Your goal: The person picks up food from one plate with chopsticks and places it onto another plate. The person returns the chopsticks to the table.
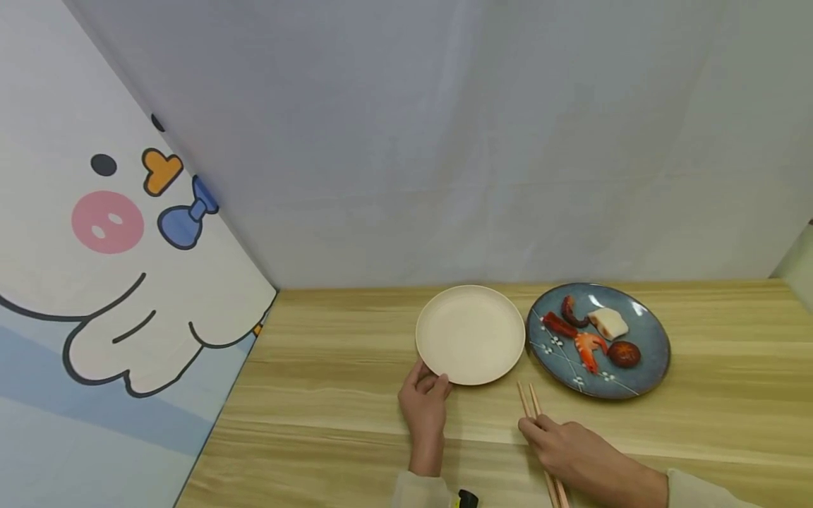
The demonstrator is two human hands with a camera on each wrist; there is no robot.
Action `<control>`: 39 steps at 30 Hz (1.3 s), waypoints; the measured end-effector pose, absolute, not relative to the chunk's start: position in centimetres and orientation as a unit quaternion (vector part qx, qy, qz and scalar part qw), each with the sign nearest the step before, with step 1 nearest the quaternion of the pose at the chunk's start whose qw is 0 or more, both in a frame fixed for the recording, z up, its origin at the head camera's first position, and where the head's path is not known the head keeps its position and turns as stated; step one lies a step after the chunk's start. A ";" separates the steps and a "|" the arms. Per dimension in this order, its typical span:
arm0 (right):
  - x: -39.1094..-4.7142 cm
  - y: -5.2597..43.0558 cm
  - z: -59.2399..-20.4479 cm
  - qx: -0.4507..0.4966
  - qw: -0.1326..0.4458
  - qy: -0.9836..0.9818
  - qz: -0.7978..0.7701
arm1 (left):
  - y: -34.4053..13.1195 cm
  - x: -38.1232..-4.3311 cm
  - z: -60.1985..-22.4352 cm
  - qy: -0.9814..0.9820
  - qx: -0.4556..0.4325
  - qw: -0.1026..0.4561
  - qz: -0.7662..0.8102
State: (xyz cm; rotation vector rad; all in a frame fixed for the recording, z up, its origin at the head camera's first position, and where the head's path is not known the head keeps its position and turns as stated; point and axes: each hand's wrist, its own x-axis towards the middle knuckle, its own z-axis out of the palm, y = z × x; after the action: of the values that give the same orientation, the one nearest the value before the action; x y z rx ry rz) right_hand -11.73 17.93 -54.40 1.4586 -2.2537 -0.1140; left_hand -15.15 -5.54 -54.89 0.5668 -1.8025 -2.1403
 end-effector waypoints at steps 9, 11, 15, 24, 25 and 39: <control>-11.8 18.1 -54.5 0.533 0.239 -0.811 -0.039 | -5.5 -15.2 -54.8 -0.624 0.198 0.142 -0.742; -11.9 18.1 -54.5 0.532 0.238 -0.812 -0.038 | -5.5 -15.2 -54.8 -0.624 0.198 0.142 -0.742; -12.0 18.2 -54.6 0.531 0.232 -0.814 -0.036 | -5.5 -15.2 -54.8 -0.625 0.195 0.143 -0.742; -12.1 18.3 -54.7 0.528 0.243 -0.813 -0.033 | -5.6 -15.2 -55.0 -0.627 0.193 0.145 -0.741; -12.1 18.4 -54.7 0.528 0.244 -0.813 -0.032 | -5.6 -15.2 -55.0 -0.628 0.192 0.144 -0.741; -12.2 18.6 -54.7 0.526 0.235 -0.817 -0.016 | -5.7 -15.2 -54.9 -0.631 0.191 0.139 -0.739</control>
State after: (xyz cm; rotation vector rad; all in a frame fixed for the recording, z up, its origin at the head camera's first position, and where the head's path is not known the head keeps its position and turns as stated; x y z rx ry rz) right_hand -12.19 18.58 -54.65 1.4433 -2.2418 -0.0450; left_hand -15.24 -5.68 -54.89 0.5509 -1.8246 -2.1362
